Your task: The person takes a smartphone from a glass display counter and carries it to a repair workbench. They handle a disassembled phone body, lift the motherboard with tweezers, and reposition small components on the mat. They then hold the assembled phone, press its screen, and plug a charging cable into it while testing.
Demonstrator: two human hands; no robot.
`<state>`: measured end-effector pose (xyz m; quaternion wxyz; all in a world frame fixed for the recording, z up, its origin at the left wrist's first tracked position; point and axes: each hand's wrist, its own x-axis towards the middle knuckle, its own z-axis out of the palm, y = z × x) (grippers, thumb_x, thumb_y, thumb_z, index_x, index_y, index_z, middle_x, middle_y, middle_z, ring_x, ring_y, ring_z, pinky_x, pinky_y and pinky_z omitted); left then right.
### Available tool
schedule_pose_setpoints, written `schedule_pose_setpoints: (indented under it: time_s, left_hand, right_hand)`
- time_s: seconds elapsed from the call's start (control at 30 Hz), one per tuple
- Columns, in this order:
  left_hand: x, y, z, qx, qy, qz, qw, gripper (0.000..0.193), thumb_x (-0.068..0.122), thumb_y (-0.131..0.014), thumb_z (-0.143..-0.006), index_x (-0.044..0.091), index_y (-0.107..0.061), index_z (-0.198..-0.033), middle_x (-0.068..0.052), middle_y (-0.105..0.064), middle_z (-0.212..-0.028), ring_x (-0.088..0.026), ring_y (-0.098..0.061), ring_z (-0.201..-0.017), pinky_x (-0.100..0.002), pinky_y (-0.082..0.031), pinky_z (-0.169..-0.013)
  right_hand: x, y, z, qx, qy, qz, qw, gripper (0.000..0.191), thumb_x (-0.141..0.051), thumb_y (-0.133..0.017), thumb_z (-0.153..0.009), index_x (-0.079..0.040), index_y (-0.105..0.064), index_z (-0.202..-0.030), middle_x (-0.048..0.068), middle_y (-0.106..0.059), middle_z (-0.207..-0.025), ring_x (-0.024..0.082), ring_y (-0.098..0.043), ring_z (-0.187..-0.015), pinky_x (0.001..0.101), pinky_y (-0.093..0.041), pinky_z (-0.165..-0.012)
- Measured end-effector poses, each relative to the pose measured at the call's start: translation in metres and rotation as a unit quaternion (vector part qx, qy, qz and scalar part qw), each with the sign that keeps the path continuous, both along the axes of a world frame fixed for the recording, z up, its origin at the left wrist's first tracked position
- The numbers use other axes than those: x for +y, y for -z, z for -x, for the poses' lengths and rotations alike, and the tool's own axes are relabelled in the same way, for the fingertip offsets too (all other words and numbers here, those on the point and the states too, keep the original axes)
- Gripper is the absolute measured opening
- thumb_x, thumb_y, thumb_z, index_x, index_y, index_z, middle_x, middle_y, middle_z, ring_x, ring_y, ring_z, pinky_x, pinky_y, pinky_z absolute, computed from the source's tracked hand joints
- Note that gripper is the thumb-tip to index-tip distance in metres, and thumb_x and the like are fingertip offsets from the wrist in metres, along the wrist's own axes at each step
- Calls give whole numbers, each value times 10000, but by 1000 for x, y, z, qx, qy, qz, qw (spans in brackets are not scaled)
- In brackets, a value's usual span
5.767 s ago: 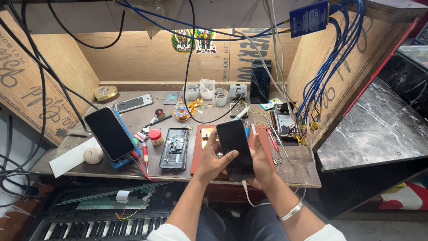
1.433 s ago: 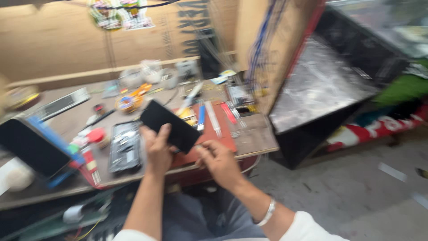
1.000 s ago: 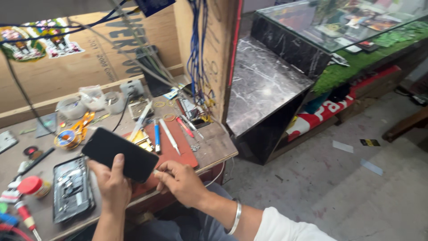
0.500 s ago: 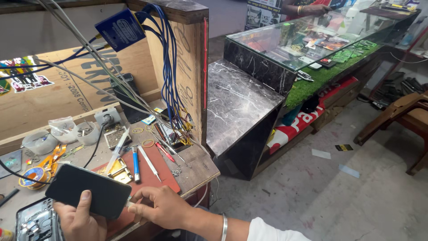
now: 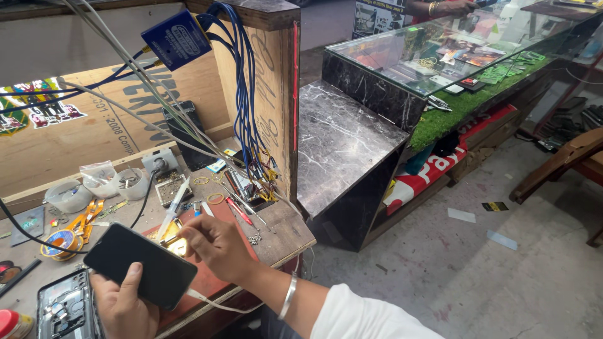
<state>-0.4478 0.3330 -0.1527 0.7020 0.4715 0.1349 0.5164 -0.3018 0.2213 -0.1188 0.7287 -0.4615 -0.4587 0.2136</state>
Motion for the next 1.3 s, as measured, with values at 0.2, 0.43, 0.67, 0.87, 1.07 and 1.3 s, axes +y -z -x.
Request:
schedule_pose_setpoints:
  time_s: [0.2,0.43,0.67,0.87,1.07,1.3]
  left_hand:
    - [1,1,-1,24,16,-31,999,485,-34,-535,-1016,52,-381,-1467,-146,-593,-1292,-216,-648,-1119,-391,-576,-963]
    - [-3,0,-1,36,12,-39,999,486,-26,-535,-1015,43,-371,-1468,-151,-579,-1310,-207,-642,-1133,-388,-566,-979]
    - [-7,-3,-1,29,11,-35,999,517,-36,-528,-1007,49,-354,-1486,-145,-570,-1310,-198,-642,-1134,-372,-570,-981]
    - [-7,-2,-1,30,6,-41,999,523,-38,-543,-1010,45,-349,-1488,-141,-569,-1299,-180,-643,-1121,-355,-572,-963]
    - [-4,1,-1,28,3,-39,999,520,-36,-558,-1008,39,-352,-1479,-131,-583,-1292,-171,-641,-1121,-343,-571,-955]
    - [-3,0,0,32,2,-50,998,511,-39,-560,-1002,27,-365,-1470,-130,-595,-1282,-165,-639,-1121,-328,-554,-982]
  right_hand:
    - [16,16,10,-35,38,55,997,256,-240,-615,-1094,0,-705,-1101,7,-668,-866,39,-592,-754,225,-497,-668]
    - [10,10,10,-31,0,86,996,235,-231,-613,-1078,-10,-679,-1127,10,-690,-912,40,-622,-827,224,-520,-728]
    - [7,7,11,-37,4,90,995,243,-236,-617,-1074,-7,-677,-1125,11,-682,-903,40,-607,-822,229,-511,-721]
    - [8,7,12,-51,11,90,995,255,-246,-618,-1068,-5,-680,-1123,16,-686,-896,43,-609,-819,232,-515,-720]
    - [8,7,12,-51,12,97,994,254,-253,-614,-1066,-14,-681,-1120,4,-683,-886,38,-604,-813,232,-515,-716]
    - [9,8,11,-56,13,96,994,246,-253,-616,-1066,-20,-681,-1111,-20,-644,-850,30,-562,-777,227,-484,-683]
